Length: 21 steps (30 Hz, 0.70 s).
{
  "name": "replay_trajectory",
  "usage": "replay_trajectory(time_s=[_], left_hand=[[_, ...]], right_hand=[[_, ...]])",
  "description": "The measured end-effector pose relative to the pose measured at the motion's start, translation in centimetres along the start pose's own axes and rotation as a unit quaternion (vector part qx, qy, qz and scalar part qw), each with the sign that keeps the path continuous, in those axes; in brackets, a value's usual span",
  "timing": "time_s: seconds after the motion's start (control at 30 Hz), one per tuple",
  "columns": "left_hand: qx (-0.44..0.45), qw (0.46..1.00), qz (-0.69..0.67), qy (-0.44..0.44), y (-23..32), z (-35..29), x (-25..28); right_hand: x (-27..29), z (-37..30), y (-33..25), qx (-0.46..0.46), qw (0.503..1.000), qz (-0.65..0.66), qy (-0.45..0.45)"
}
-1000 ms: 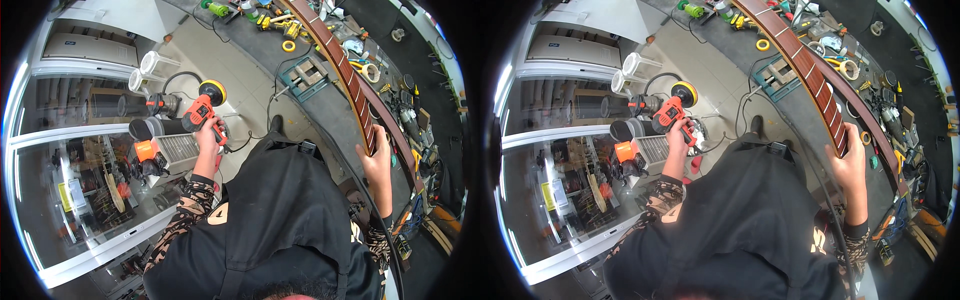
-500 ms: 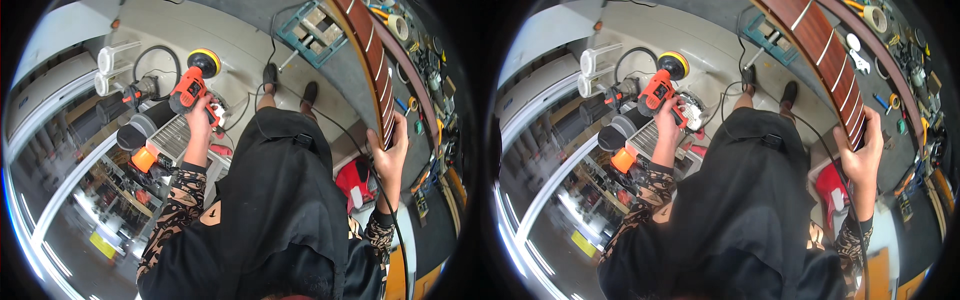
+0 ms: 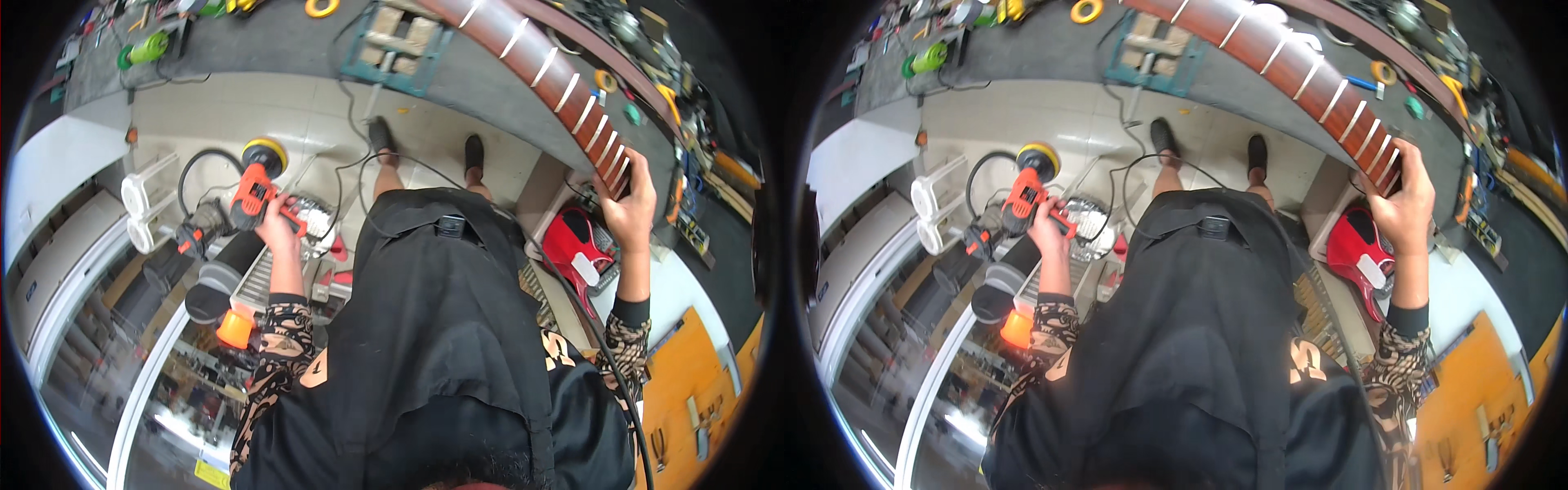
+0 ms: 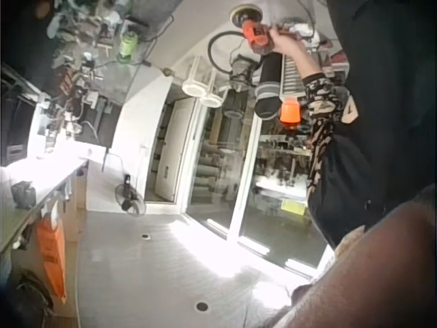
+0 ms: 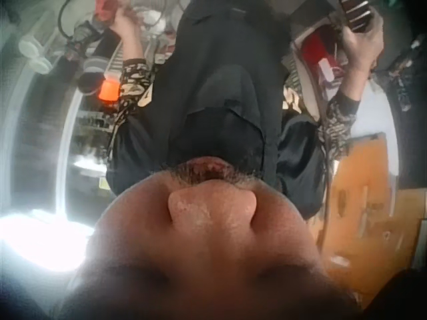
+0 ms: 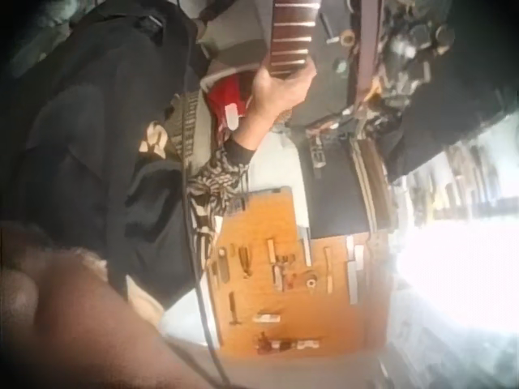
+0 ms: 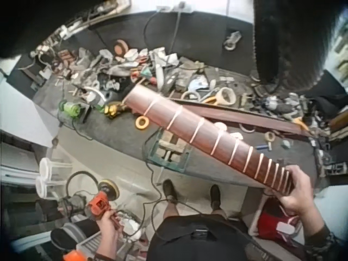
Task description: The person uses an electric sander to smooth the back of a yellow guitar neck. They then wipe the neck with a white cloth, applying a liquid from a bottle to clean and finish the surface. The person works on both the back and the fretboard of the neck.
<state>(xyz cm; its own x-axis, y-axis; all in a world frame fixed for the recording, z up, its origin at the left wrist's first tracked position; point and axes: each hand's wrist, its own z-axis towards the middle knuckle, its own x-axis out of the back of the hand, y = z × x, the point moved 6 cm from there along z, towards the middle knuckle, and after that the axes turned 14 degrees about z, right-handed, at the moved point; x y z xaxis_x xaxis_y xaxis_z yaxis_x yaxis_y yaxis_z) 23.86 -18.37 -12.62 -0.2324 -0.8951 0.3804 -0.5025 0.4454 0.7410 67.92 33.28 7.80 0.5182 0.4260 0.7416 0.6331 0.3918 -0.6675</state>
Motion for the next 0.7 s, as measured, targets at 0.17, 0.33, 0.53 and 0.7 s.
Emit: replay_trajectory(time_s=[0.17,0.33,0.53,0.7], left_hand=[[-0.009,0.997,-0.046,0.06,-2.0,-6.7,-1.6],[0.002,0.992,-0.082,0.099,-3.7,-15.5,-3.0],[-0.008,0.993,-0.063,0.104,-4.7,-22.9,-3.2],[-0.036,0.989,-0.086,0.11,-4.9,-25.8,-2.4]], right_hand=[[5.7,-1.7,9.3,0.067,0.995,-0.075,-0.003],[8.8,-2.4,17.1,0.131,0.989,-0.063,0.004],[9.0,-3.3,22.3,0.16,0.986,-0.035,0.003],[8.6,-3.7,25.5,0.151,0.988,-0.034,-0.014]])
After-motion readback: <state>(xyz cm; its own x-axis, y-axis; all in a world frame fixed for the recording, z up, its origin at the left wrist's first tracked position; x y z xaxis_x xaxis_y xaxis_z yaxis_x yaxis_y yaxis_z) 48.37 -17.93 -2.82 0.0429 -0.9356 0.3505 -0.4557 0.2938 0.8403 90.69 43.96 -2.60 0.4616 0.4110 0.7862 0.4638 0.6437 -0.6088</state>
